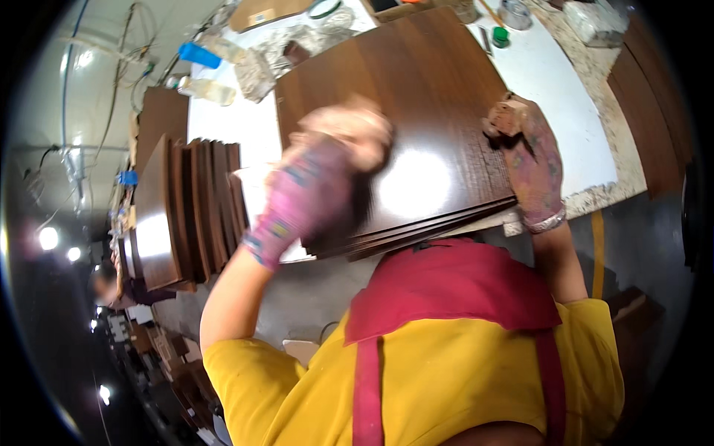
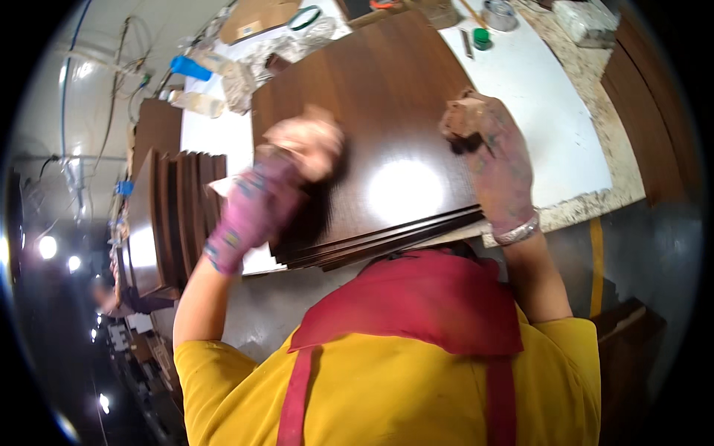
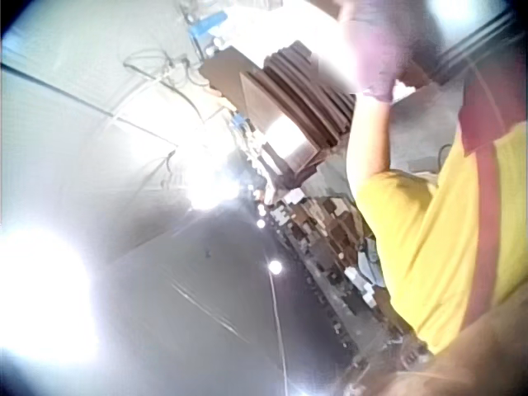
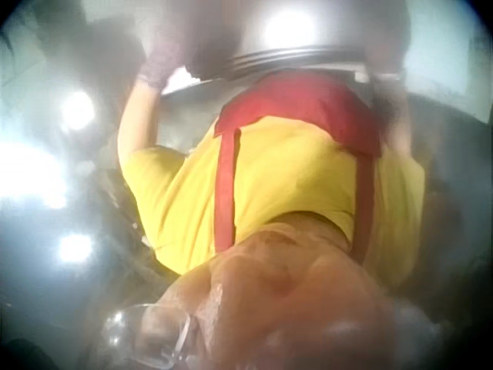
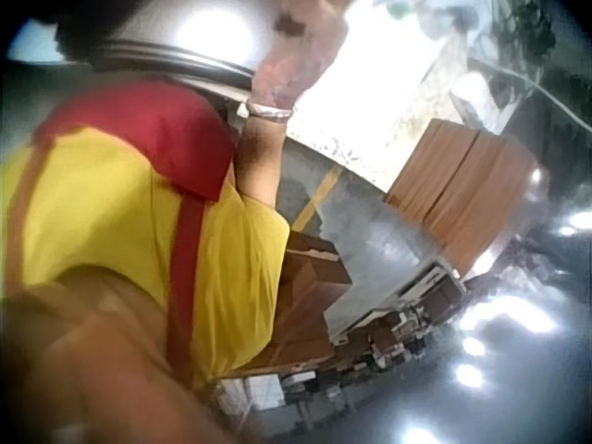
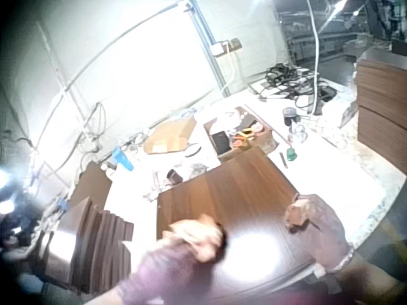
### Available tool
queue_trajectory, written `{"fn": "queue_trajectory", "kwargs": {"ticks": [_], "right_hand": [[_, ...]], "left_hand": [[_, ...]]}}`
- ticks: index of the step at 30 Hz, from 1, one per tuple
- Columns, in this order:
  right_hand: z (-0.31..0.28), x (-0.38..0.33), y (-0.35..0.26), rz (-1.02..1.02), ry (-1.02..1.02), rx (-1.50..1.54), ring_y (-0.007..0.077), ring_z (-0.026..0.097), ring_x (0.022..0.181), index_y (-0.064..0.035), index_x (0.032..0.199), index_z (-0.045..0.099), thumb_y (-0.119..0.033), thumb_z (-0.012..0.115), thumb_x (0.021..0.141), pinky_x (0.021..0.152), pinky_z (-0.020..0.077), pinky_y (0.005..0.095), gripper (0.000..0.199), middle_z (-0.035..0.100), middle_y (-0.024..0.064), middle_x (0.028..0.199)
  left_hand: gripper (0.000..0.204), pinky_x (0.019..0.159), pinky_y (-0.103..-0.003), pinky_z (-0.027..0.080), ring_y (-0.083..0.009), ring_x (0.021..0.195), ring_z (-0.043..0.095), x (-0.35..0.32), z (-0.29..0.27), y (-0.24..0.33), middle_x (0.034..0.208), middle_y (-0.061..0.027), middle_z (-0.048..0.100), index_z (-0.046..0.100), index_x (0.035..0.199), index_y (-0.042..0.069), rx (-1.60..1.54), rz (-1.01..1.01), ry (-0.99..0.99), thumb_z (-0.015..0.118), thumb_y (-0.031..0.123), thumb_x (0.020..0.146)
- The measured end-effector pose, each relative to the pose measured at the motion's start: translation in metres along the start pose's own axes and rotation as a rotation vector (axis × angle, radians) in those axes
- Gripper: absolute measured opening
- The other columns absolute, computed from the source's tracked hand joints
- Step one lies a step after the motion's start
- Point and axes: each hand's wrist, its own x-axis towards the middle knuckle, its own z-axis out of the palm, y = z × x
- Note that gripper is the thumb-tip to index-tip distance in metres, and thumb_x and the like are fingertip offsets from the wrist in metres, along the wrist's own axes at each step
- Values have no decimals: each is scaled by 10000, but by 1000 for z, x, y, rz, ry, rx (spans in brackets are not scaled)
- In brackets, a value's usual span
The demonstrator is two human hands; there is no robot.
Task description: The person repeatedly wipes and buffs the surface of dark brown wooden panels using a cloth. They handle the panels one at a time, flipping them over to treat both sides, and stack the finished pieces on the table.
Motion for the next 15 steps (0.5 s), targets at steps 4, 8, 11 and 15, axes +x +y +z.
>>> {"fn": "queue_trajectory", "kwargs": {"ticks": [4,8,11,15], "right_hand": [[-7,2,2,19,-34,4,190,597,995,33,1214,512,-214,555,957,895,481,321,358,608,141,1100],[4,-3,-5,38,-5,19,179,591,951,36,1207,513,-231,561,954,860,474,308,371,609,120,1041],[2,-1,-2,22,26,37,181,584,917,38,1201,513,-241,573,950,837,468,301,380,597,116,1013],[2,0,-3,17,-10,48,191,587,928,38,1198,513,-234,586,944,864,470,316,379,601,131,1038]], "left_hand": [[179,754,-388,514,-286,826,626,32,30,54,931,-100,578,588,991,118,98,333,167,601,108,812],[124,678,-428,519,-328,814,631,40,21,23,941,-137,594,604,926,75,111,17,-16,608,104,806],[127,778,-414,537,-262,919,644,19,27,57,943,-100,612,630,914,90,65,254,-108,600,145,804],[132,794,-403,510,-275,895,620,-5,49,-63,902,-123,610,625,935,79,-40,-114,61,577,139,827]]}}
